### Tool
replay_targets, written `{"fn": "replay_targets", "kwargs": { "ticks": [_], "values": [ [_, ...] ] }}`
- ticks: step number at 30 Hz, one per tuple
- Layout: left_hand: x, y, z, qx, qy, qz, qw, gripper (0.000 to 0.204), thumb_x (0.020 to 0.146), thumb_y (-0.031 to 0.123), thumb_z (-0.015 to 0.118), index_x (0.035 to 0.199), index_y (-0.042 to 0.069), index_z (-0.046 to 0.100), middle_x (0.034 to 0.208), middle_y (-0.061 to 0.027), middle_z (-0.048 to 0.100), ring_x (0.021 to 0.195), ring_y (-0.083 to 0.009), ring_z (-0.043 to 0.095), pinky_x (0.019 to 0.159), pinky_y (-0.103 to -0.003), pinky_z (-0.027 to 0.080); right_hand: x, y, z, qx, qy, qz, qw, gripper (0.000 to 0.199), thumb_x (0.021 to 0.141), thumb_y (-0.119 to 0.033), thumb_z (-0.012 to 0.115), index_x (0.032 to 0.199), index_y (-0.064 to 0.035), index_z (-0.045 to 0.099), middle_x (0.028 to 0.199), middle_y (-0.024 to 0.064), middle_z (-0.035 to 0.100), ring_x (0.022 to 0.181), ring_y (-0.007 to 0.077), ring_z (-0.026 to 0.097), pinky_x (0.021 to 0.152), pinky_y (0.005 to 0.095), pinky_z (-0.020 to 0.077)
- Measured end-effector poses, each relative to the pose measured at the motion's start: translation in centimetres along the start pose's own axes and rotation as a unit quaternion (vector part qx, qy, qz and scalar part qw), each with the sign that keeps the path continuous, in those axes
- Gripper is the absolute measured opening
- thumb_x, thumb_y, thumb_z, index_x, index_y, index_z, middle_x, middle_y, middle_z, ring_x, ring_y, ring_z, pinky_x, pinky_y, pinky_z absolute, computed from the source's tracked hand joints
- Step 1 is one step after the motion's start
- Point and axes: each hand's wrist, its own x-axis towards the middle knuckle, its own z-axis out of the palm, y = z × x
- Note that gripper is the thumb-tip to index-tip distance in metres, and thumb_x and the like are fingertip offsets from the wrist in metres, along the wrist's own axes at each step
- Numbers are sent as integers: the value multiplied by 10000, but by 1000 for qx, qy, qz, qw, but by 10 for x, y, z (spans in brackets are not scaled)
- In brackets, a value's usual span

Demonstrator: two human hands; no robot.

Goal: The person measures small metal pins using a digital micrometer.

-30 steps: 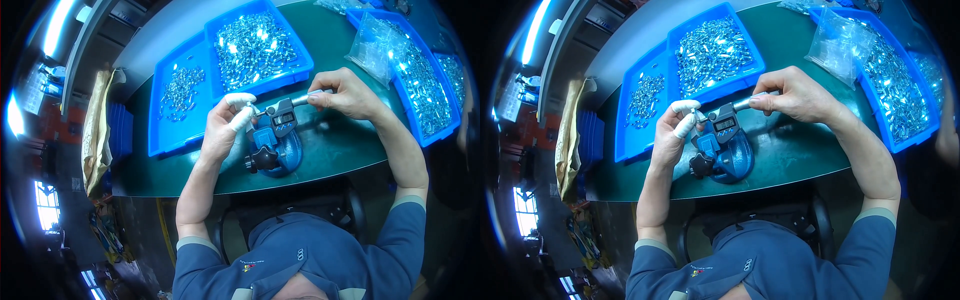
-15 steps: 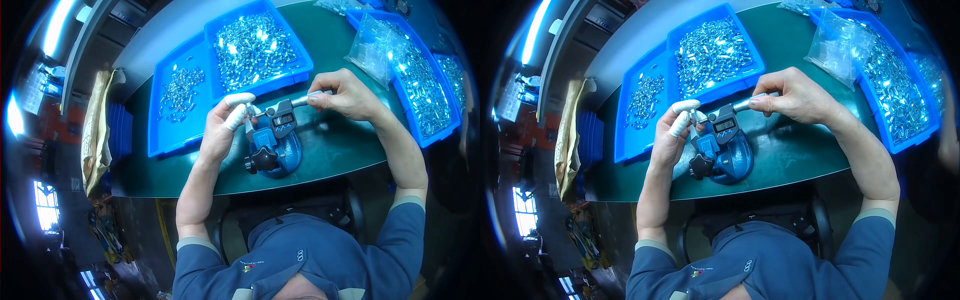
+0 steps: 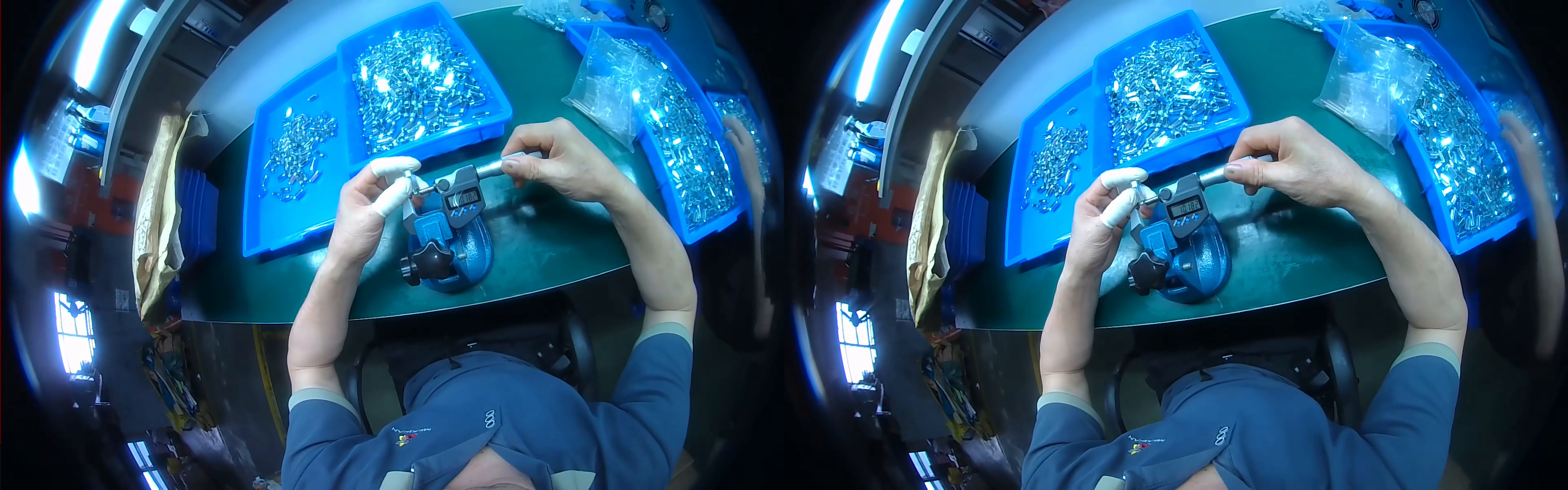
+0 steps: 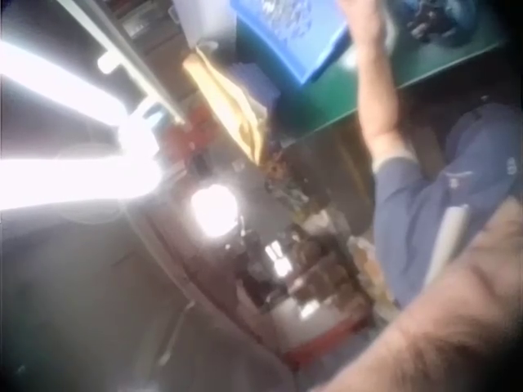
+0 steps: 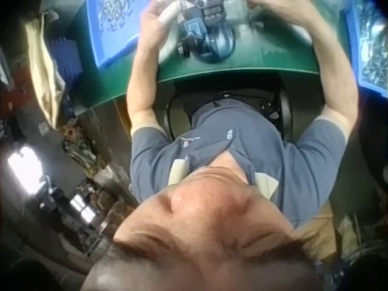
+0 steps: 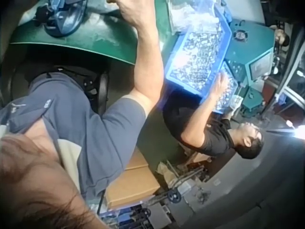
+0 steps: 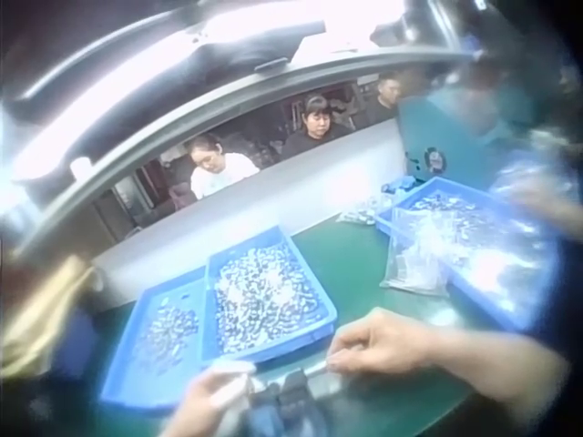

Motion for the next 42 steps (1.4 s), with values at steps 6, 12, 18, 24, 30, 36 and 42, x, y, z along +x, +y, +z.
{"fn": "replay_targets", "kwargs": {
  "ticks": [6,12,18,24,30,36,42],
  "values": [
    [-1,0,1,-3,-2,9,1000,271,948,106,669,1197,7,626,981,-98,689,855,-147,651,799,-291,533,-3,-3,-1,-27,8,-23,999,309,923,-305,711,928,4,707,783,51,673,743,126,647,671,270,503],
    [-1,-1,1,8,3,18,1000,270,945,109,676,1192,10,628,973,-94,688,842,-140,652,794,-284,532,-1,-1,-1,-19,6,-6,1000,318,927,-318,706,917,0,715,763,54,675,721,126,653,662,270,507],
    [-1,-1,3,2,7,15,1000,261,957,110,659,1196,10,629,955,-92,691,831,-137,651,786,-275,528,0,0,-1,-23,9,-4,1000,332,932,-331,699,894,-1,719,751,56,672,701,128,656,650,273,512],
    [-1,-1,5,0,12,9,1000,254,998,134,598,1222,17,624,957,-91,693,835,-137,658,780,-270,527,0,1,-1,-25,10,-3,1000,343,927,-343,703,890,-2,721,746,55,669,695,128,654,643,268,510],
    [0,-1,4,-6,10,3,1000,266,1006,169,593,1228,26,622,962,-87,694,843,-137,660,776,-265,528,0,-1,-1,-20,8,-3,1000,343,927,-344,704,891,-4,722,750,55,671,693,130,654,645,270,506],
    [1,-2,3,-1,8,5,1000,281,978,148,638,1225,16,619,968,-90,691,848,-139,661,792,-274,535,-2,-2,0,-14,10,-4,1000,258,915,-256,711,915,2,705,760,45,672,701,111,624,637,248,467],
    [5,2,0,13,37,55,998,277,968,109,639,1224,4,619,976,-110,699,855,-144,667,799,-271,536,-2,-3,0,-22,15,-6,1000,250,894,-244,732,932,1,704,777,43,674,715,100,604,647,247,460]
  ]
}}
